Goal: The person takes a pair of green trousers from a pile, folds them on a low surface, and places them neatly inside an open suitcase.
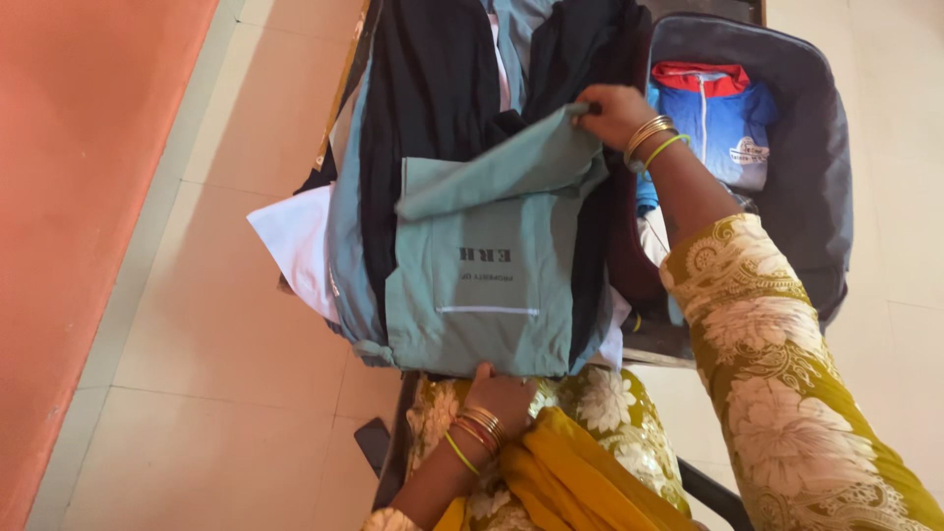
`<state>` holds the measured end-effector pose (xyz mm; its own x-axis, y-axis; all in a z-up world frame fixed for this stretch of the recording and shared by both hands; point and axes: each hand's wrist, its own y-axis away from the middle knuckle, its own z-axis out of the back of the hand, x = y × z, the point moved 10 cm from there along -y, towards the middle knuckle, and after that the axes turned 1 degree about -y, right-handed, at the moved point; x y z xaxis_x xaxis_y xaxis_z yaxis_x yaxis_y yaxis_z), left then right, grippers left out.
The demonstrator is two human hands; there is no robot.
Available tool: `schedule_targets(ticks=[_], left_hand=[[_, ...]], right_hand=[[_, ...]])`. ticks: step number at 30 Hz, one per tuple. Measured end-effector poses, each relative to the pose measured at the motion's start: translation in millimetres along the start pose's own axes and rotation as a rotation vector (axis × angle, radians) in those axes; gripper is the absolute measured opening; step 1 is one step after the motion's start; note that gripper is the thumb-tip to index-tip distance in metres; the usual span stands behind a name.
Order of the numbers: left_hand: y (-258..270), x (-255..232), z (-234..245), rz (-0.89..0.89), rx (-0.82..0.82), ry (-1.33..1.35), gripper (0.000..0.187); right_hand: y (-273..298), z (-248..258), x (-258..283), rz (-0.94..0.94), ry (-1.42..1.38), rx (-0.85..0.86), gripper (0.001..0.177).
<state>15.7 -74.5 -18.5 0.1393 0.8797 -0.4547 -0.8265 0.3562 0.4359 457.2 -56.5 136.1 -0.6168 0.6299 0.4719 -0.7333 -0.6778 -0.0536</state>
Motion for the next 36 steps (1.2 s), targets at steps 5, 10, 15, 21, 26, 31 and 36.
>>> schedule_targets(ticks=[5, 10, 15, 21, 26, 31, 36], left_hand=[[1, 1, 0, 0.004, -0.081, 0.085, 0.032], [6, 1, 9, 0.0, -0.049, 0.146, 0.027], [16, -2, 30, -0.021, -0.072, 0.207, 0.036], [17, -3, 29, -0.027, -0.143, 0.177, 0.035], [12, 0, 19, -0.014, -0.082, 0.15, 0.038], [8, 2, 16, 0.001, -0.03, 0.149, 0.04], [11, 2, 19, -0.003, -0.005, 0.152, 0.041]], right_hand=[[-40, 6, -98, -0.35, -0.372, -0.333, 0.033], [-40, 2, -133, -0.253, -0.087, -0.437, 0.048], [-26, -31, -84, -0.141, 0.004, -0.084, 0.039], [0, -85, 8, 0.183, 0.476, 0.305, 0.055], [3, -90, 16, 0.091, 0.684, 0.137, 0.054], [0, -54, 28, 0.058, 0.752, -0.055, 0.017], [-28, 9, 28, -0.114, 0.66, -0.229, 0.018]])
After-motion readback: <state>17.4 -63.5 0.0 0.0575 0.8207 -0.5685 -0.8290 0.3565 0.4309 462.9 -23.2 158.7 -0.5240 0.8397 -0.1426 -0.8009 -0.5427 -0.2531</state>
